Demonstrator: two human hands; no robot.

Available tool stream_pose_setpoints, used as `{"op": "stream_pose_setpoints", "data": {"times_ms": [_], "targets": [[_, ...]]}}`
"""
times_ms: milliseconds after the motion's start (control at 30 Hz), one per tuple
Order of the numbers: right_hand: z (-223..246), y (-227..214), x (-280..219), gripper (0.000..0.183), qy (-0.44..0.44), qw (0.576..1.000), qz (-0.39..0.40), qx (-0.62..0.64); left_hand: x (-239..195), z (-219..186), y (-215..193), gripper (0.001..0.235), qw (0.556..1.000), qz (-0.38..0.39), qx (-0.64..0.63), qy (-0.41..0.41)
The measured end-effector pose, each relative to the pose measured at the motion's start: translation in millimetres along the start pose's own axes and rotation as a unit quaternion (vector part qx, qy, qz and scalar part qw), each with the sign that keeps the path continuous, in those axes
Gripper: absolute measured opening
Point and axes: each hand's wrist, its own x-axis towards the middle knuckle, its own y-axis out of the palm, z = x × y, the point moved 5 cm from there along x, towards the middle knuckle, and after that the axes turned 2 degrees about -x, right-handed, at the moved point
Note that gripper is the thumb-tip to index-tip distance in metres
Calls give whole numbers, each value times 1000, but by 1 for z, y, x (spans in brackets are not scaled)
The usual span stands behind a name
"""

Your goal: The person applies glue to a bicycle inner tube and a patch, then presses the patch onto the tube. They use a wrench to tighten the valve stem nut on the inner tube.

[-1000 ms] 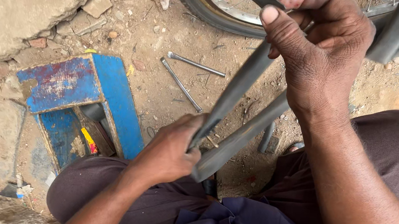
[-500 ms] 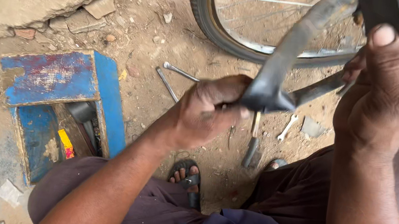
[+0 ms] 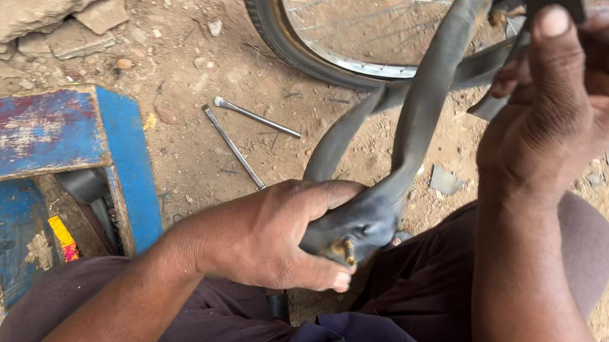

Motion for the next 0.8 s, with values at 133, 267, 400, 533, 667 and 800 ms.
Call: {"op": "stream_pose_setpoints", "data": {"times_ms": [133,267,400,533,667,800], "targets": [[19,10,-3,19,1,1000,18,-13,10,1,-2,95,994,21,-94,53],[43,12,-7,31,2,998,39,-52,12,-10,-16,86,971,-63,-101,206],[69,4,-17,26,2,994,91,-67,12,-3,-15,71,962,-3,-254,97],[92,-5,-52,17,39,987,138,-67,13,-5,-9,70,970,3,-220,101],[110,-10,-80,17,81,983,143,-85,14,-6,-16,77,977,-61,-144,149],[119,-13,-86,33,139,982,110,-66,11,-12,-18,74,966,-50,-142,208]]}}
